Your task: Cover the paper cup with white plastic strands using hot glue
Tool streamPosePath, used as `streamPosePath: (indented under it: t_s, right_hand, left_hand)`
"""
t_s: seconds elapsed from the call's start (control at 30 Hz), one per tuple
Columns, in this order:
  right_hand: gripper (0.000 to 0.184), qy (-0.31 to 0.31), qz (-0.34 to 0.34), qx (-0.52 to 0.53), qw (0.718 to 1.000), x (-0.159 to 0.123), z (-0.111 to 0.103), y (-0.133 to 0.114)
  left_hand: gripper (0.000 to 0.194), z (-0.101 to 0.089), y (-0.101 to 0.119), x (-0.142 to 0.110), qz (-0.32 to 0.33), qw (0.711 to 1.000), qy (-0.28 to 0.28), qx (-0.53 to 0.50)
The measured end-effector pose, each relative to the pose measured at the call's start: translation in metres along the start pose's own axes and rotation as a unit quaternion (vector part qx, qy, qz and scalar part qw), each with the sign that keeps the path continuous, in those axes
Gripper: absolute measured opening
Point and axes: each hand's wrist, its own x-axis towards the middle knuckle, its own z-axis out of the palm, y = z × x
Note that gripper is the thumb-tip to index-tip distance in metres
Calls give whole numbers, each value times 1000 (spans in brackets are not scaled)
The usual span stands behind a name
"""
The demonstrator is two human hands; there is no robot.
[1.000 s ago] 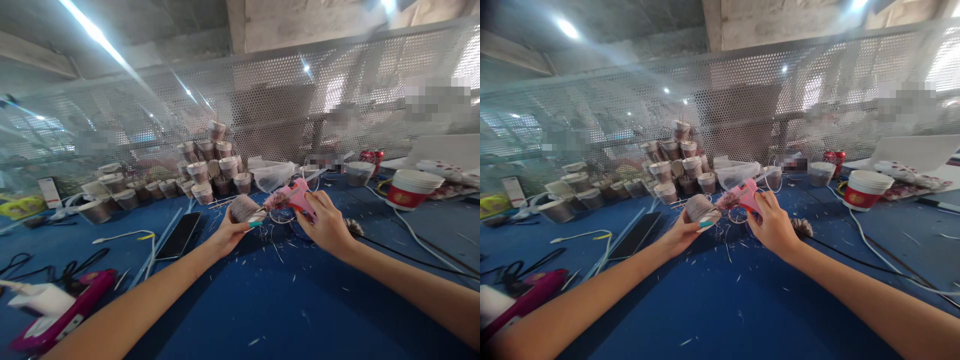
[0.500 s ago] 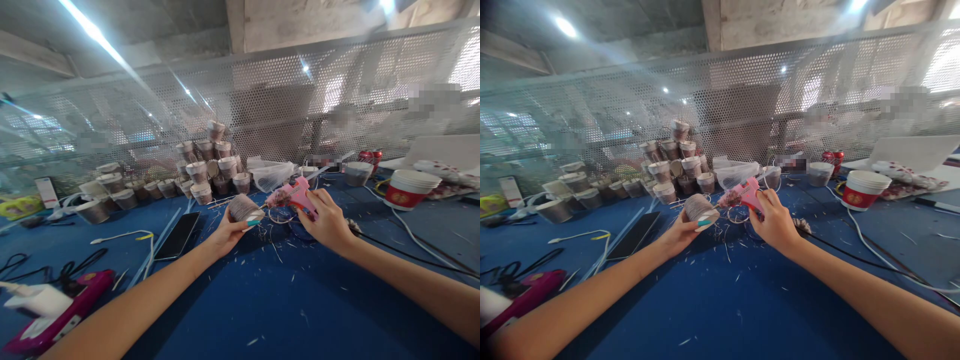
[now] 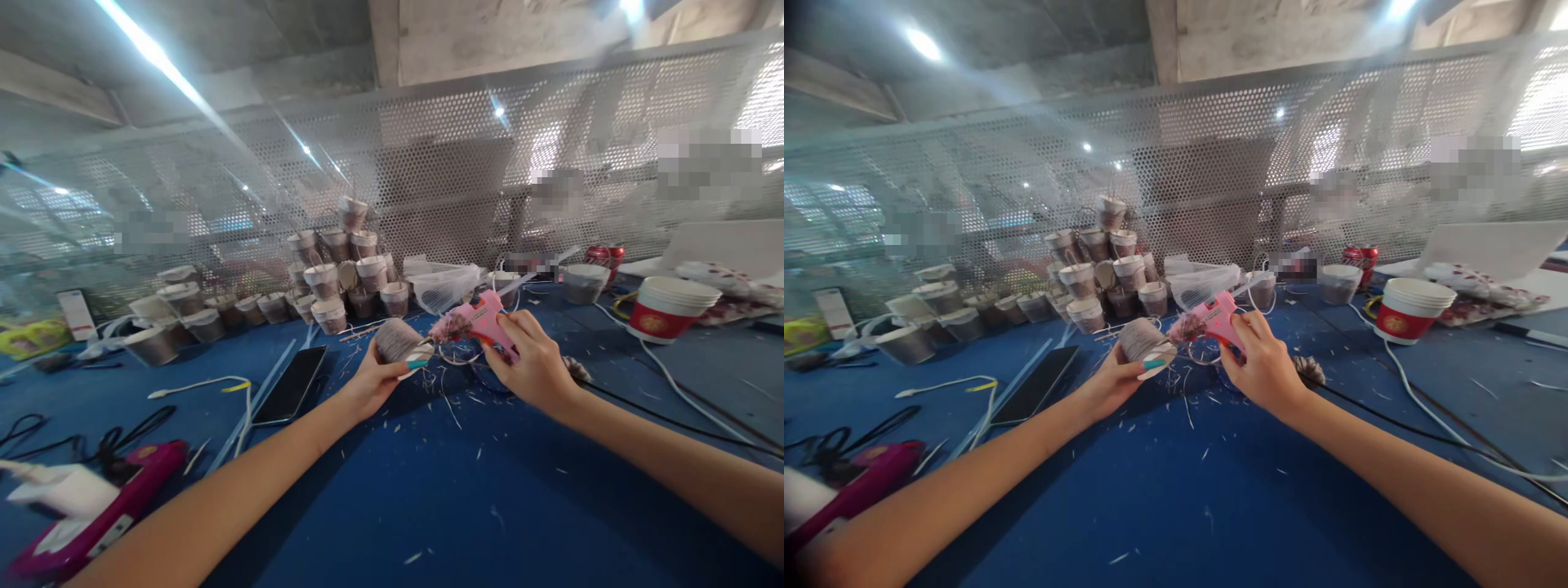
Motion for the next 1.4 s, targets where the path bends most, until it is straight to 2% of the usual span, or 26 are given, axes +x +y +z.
streamPosePath:
  t_s: [0.3, 0.83, 1.07, 1.27, 1.4]
  right_hand:
    - [23, -4, 6, 9, 1000, -1, -2, -9]
    - [24, -23, 33, -12, 999, -1, -1, 5]
    - [24, -28, 42, -4, 999, -1, 1, 9]
    - [25, -67, 63, -2, 996, -3, 2, 14]
    - [25, -145, 93, -26, 985, -4, 4, 16]
  left_hand:
    - [71, 0, 0, -1, -5, 1000, -1, 28]
    - [75, 3, 7, -5, -22, 999, 3, -24]
    - [71, 4, 6, -4, -5, 1000, -7, -25]
    - [69, 7, 9, -6, -15, 999, 11, -31]
    - [62, 6, 8, -4, -14, 999, 13, -26]
